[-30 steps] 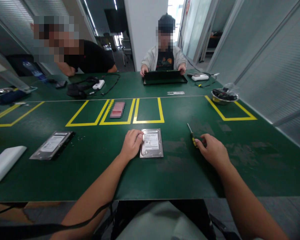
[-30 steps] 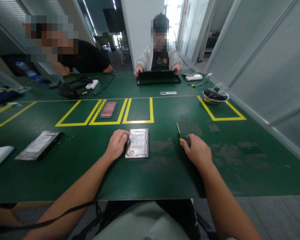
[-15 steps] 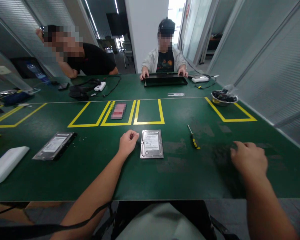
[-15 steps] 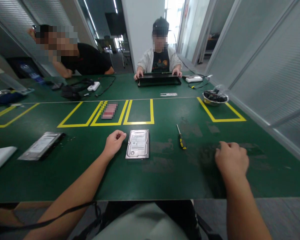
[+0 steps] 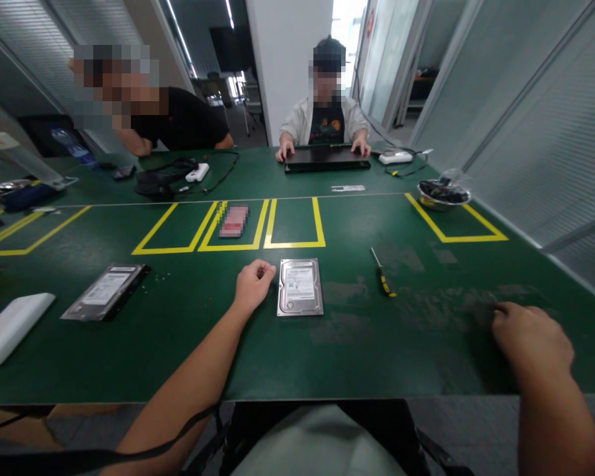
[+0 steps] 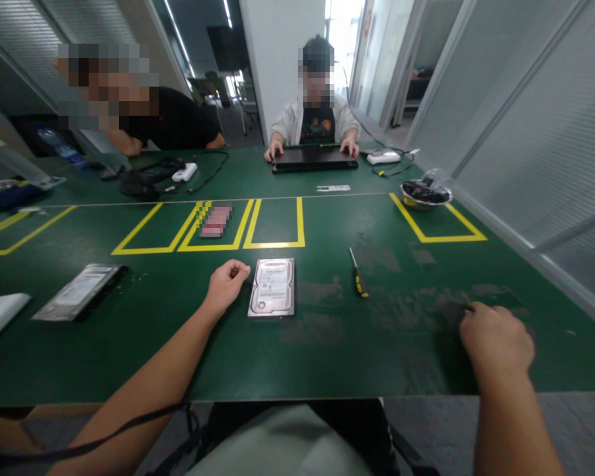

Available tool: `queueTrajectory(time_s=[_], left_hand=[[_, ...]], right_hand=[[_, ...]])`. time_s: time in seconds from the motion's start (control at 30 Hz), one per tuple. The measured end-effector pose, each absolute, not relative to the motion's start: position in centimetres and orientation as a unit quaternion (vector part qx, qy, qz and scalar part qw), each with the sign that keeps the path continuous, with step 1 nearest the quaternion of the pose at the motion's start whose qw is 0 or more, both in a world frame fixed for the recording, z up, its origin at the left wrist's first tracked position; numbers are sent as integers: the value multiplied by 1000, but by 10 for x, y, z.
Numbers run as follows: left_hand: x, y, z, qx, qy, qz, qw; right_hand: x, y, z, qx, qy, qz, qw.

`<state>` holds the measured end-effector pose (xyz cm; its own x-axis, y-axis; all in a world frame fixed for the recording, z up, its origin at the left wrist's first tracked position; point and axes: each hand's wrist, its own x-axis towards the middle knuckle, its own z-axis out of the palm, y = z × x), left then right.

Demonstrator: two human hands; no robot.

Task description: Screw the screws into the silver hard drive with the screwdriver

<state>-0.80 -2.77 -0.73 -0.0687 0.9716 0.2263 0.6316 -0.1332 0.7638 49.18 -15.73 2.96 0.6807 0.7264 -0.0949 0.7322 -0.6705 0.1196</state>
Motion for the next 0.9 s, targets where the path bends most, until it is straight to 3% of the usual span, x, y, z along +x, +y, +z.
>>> queueTrajectory(time_s=[0.27,0.53,0.9], left_hand=[[-7,-28,-7,656,616,379,217],[-7,-28,-8,660,615,375,213],[-5,-28,-7,666,616,365,211]], right_hand=[[496,-168,20,915,378,135,27],[497,-172,21,925,375,-26,52],[508,-169,14,891,445,91,-11]])
